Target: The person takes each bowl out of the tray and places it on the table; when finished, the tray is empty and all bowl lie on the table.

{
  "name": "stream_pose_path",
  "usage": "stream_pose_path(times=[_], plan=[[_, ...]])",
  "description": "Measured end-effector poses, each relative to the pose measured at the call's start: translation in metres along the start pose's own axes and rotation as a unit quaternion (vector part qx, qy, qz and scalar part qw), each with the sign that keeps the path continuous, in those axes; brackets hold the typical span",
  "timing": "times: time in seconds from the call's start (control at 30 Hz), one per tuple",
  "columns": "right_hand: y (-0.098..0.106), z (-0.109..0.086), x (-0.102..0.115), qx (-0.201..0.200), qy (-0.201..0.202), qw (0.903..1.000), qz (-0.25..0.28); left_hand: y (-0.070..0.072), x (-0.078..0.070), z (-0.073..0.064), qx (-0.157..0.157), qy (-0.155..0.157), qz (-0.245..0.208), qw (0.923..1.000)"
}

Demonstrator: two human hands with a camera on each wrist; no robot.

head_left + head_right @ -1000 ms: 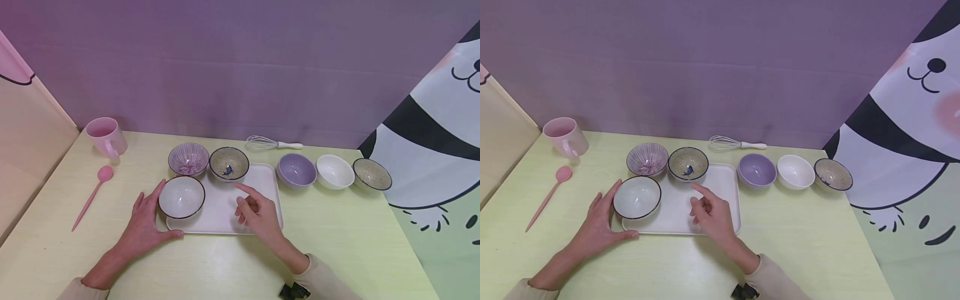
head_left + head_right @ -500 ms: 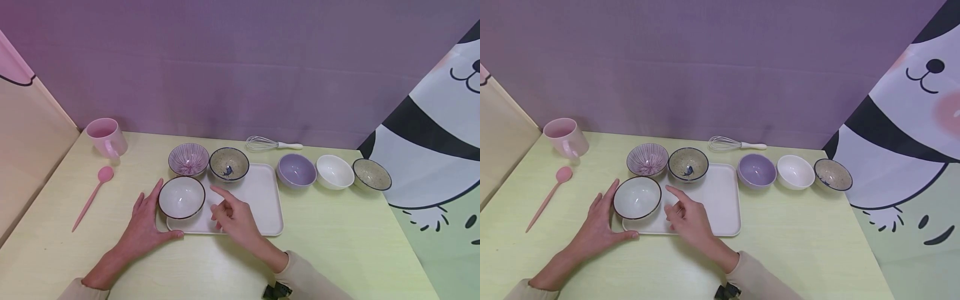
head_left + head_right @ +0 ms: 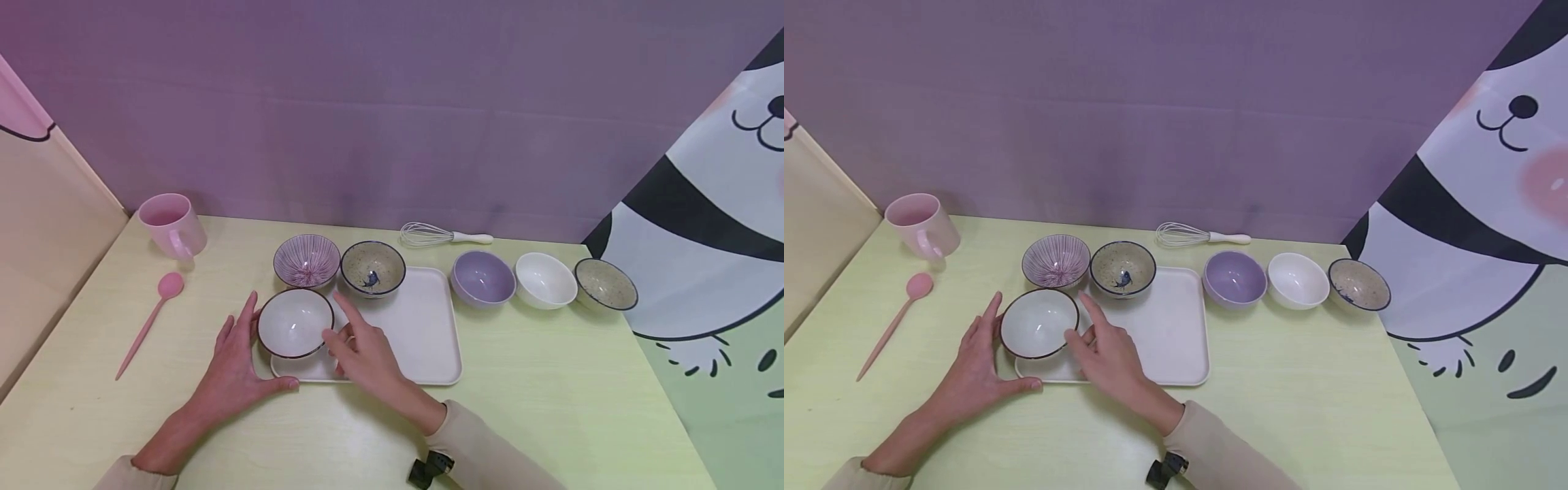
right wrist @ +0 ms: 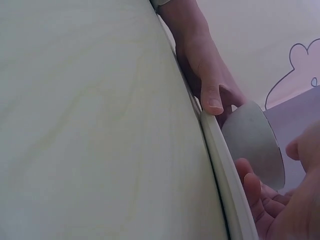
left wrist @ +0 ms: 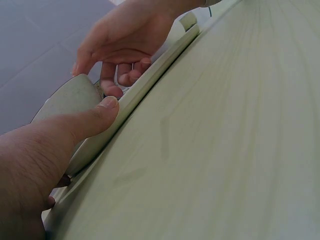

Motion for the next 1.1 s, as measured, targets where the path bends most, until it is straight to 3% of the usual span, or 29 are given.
stream_pose_path(times=[0.23, 0.4, 0.8, 1.1], plan=[[-0.006, 0.003, -0.004, 0.005, -0.015, 0.9997, 0.020, -0.001, 0.000, 0.000, -0.002, -0.007, 0.006, 1.0000], [-0.010, 0.004, -0.004, 0.008, -0.029, 0.9967, 0.075, 0.000, 0.000, 0.000, 0.003, -0.003, 0.005, 1.0000], [-0.016, 0.005, -0.004, -0.035, -0.048, 0.9856, 0.158, -0.001, 0.001, -0.001, -0.011, -0.013, 0.002, 0.9999], [-0.009, 0.002, -0.003, -0.056, -0.041, 0.9824, 0.173, -0.001, 0.001, 0.000, -0.005, -0.014, -0.004, 0.9999]])
Point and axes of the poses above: each hand's wrist, its own z-axis towards the middle knuckle, its own y-axis out of the back of the hand, x = y × z, the point moved 2 cm from there along z, towards the middle knuckle, and after that the axes turned 11 degrees about z, right-handed, at the moved point
